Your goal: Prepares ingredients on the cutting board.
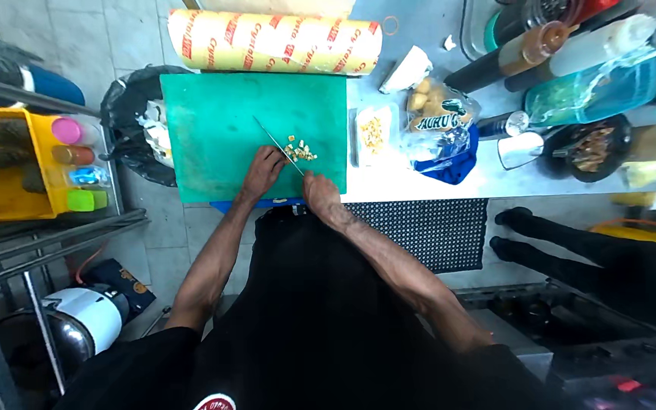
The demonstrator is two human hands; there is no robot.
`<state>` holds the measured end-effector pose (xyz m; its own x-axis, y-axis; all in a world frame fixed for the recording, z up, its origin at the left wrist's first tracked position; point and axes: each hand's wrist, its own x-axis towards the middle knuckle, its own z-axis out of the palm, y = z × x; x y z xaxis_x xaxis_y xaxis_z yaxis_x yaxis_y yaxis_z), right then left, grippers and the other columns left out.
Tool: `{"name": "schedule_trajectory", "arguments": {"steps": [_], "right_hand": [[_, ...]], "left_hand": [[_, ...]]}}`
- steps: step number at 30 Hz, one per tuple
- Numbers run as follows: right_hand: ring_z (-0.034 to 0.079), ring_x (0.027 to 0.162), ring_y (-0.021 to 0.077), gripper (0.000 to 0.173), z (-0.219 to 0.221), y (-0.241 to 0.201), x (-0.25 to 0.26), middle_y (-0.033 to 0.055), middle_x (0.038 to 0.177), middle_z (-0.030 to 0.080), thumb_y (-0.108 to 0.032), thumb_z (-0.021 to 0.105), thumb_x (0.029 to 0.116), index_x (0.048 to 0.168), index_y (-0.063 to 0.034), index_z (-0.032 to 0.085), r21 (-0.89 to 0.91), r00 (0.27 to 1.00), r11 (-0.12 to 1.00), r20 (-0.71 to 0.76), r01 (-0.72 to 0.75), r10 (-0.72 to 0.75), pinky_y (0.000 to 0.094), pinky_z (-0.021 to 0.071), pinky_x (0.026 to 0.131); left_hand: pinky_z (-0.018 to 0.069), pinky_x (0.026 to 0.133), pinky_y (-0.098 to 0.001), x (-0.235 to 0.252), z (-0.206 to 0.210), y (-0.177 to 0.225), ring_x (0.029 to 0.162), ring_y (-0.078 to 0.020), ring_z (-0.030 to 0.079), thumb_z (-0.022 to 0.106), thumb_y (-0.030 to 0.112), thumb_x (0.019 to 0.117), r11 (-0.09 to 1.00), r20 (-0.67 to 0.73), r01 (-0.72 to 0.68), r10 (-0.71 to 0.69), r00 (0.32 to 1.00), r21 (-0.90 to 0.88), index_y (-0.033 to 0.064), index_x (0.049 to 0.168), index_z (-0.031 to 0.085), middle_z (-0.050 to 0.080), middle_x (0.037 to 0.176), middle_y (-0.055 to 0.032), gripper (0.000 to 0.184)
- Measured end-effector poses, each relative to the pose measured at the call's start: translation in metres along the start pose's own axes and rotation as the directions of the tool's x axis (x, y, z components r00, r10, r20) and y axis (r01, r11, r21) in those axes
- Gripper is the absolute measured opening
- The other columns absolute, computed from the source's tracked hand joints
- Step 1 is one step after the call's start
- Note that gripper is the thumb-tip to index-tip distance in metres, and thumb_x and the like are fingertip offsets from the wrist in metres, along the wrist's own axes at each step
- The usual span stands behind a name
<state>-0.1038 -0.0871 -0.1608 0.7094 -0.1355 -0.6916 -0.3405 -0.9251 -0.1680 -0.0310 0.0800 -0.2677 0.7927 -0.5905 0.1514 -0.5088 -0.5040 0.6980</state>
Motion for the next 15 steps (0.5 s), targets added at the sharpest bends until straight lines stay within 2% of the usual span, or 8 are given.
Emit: {"name": "schedule_trajectory", "arguments": {"steps": [4, 8, 11, 15], "right_hand": [[0.073, 0.088, 0.0391, 0.034, 0.026, -0.004, 0.033, 0.0191, 0.094, 0.070, -0.033, 0.039, 0.1105, 0.119, -0.0070, 0.059, 0.021, 0.994, 0.999, -0.105, 0.032, -0.030, 0.0538, 0.0590, 0.069], [0.072, 0.092, 0.0402, 0.034, 0.009, -0.004, 0.038, 0.0204, 0.099, 0.070, -0.032, 0.038, 0.1107, 0.122, -0.0071, 0.059, 0.034, 0.995, 0.997, -0.073, 0.068, -0.065, 0.0554, 0.0589, 0.071], [0.072, 0.095, 0.0404, 0.034, -0.007, -0.005, 0.021, 0.0207, 0.103, 0.070, -0.031, 0.039, 0.1103, 0.123, -0.0072, 0.060, 0.007, 0.998, 0.998, -0.007, 0.057, -0.057, 0.0561, 0.0590, 0.073], [0.072, 0.093, 0.0394, 0.033, 0.002, -0.009, 0.009, 0.0201, 0.101, 0.070, -0.032, 0.041, 0.1098, 0.120, -0.0067, 0.060, 0.014, 1.000, 1.000, 0.007, -0.004, 0.004, 0.0550, 0.0595, 0.071]], "left_hand": [[0.0488, 0.106, -0.0399, -0.003, -0.002, 0.001, 0.117, -0.0315, 0.063, 0.059, 0.017, 0.1038, 1.000, -0.004, -0.011, 0.011, 1.000, -0.008, 0.0022, 0.107, 0.072, 0.068, 0.117, -0.0177, 0.020], [0.0490, 0.106, -0.0400, -0.003, -0.005, 0.000, 0.115, -0.0313, 0.062, 0.054, 0.013, 0.1055, 0.998, 0.007, -0.063, 0.063, 0.998, -0.013, 0.0016, 0.108, 0.071, 0.067, 0.115, -0.0172, 0.021], [0.0500, 0.103, -0.0408, -0.004, -0.009, -0.001, 0.112, -0.0323, 0.063, 0.055, 0.013, 0.1048, 0.998, 0.022, -0.061, 0.060, 0.998, 0.006, 0.0014, 0.106, 0.070, 0.068, 0.112, -0.0173, 0.019], [0.0497, 0.104, -0.0400, -0.003, -0.006, -0.002, 0.111, -0.0313, 0.064, 0.056, 0.014, 0.1050, 0.998, -0.005, -0.061, 0.061, 0.998, 0.021, 0.0024, 0.107, 0.072, 0.068, 0.109, -0.0160, 0.020]]}}
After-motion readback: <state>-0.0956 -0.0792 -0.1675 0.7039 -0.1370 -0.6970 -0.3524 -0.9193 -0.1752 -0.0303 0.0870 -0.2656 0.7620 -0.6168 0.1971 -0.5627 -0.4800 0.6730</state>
